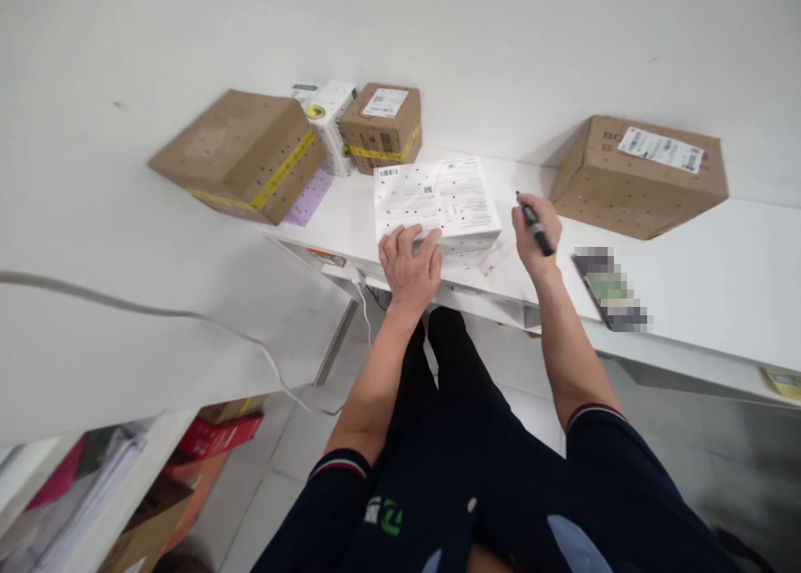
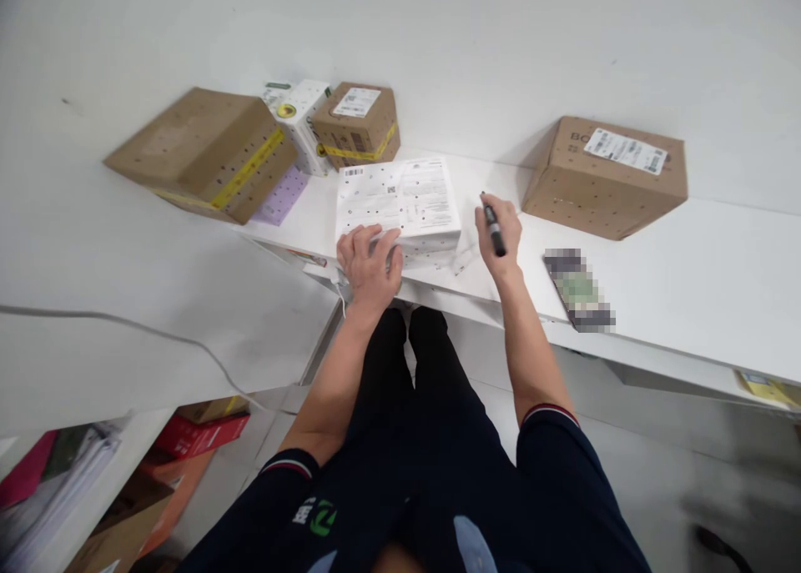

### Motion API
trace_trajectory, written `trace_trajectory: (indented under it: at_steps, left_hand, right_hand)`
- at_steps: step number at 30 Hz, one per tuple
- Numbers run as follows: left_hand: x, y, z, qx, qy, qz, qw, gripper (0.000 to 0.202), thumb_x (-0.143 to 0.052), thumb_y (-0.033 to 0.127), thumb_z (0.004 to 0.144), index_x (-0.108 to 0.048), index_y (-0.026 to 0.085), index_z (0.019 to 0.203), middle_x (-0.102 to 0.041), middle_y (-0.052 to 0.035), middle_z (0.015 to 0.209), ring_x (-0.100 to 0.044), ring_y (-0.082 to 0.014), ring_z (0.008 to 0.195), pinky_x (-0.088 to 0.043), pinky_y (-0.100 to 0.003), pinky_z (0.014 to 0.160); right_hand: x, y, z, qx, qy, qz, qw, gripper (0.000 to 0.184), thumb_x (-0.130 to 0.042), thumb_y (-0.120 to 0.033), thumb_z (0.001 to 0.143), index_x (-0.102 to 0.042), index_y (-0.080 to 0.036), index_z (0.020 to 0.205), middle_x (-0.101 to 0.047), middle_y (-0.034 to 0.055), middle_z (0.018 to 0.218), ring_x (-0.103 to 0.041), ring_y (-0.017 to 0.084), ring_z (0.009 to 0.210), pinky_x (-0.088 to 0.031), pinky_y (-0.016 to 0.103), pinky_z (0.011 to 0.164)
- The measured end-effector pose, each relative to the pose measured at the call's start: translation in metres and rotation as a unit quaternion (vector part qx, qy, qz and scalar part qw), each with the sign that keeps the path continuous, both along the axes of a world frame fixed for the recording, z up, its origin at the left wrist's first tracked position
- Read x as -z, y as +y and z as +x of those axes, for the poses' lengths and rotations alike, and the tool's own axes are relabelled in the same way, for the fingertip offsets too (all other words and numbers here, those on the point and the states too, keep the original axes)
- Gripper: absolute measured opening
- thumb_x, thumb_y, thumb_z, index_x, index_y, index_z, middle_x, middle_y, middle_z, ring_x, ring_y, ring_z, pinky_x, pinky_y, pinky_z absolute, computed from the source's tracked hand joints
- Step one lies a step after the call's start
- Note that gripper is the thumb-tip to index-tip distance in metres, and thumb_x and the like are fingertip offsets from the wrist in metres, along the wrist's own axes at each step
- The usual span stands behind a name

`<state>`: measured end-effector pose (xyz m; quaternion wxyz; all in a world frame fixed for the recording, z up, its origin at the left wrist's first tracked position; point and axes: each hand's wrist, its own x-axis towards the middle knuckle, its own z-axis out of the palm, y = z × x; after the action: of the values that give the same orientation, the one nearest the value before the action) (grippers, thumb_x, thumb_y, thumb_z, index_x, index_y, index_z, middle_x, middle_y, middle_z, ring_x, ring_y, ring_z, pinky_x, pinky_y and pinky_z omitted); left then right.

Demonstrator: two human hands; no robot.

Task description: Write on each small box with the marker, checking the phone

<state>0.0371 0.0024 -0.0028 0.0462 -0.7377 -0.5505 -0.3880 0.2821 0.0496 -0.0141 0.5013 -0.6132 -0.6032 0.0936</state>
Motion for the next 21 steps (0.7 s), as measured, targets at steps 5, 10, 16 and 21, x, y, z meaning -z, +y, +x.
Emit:
trace_trajectory:
  at_steps: [5, 10, 16, 21]
  left_hand:
    - [0.000, 0.000, 0.000, -0.005, -0.002, 0.000, 1.000, 0.032, -0.048, 0.036, 0.098, -0.070, 0.026, 0.118, -0.065, -0.0109, 0.128, -0.049, -0.0313, 0.131, -0.026, -0.054, 0.119]
    - [0.001, -0.001, -0.001, -0.003, 0.008, 0.011, 1.000, 0.032, -0.050, 0.034, 0.096, -0.071, 0.027, 0.119, -0.065, -0.0101, 0.128, -0.050, -0.0307, 0.129, -0.027, -0.053, 0.119]
    - [0.001, -0.001, -0.002, 0.007, 0.002, -0.014, 1.000, 0.033, -0.048, 0.032, 0.097, -0.069, 0.027, 0.122, -0.063, -0.0105, 0.131, -0.048, -0.0315, 0.132, -0.025, -0.055, 0.120]
    - [0.004, 0.001, -0.001, 0.003, -0.004, -0.005, 1.000, 0.032, -0.048, 0.031, 0.097, -0.069, 0.029, 0.121, -0.065, -0.0089, 0.131, -0.050, -0.0304, 0.132, -0.025, -0.054, 0.120]
  right_hand:
    - [0.017, -0.009, 0.007, -0.009, -0.335, -0.189, 0.923, 0.049, -0.037, -0.016, 0.097, -0.056, -0.017, 0.142, -0.060, 0.0180, 0.135, -0.051, 0.032, 0.115, -0.044, 0.047, 0.097]
    - [0.024, -0.007, -0.008, -0.028, -0.399, -0.244, 0.884, 0.053, -0.034, -0.015, 0.095, -0.052, -0.016, 0.145, -0.061, 0.0209, 0.133, -0.043, 0.037, 0.117, -0.042, 0.047, 0.091]
    - [0.028, -0.030, 0.013, 0.005, -0.334, -0.215, 0.918, 0.056, -0.035, -0.018, 0.094, -0.047, -0.011, 0.148, -0.059, 0.0213, 0.135, -0.048, 0.034, 0.116, -0.042, 0.048, 0.096]
    - [0.017, -0.090, 0.068, 0.212, -0.264, -0.248, 0.907, 0.067, -0.052, -0.049, 0.091, -0.046, -0.015, 0.149, -0.049, 0.0257, 0.145, -0.043, 0.042, 0.130, -0.035, 0.060, 0.105]
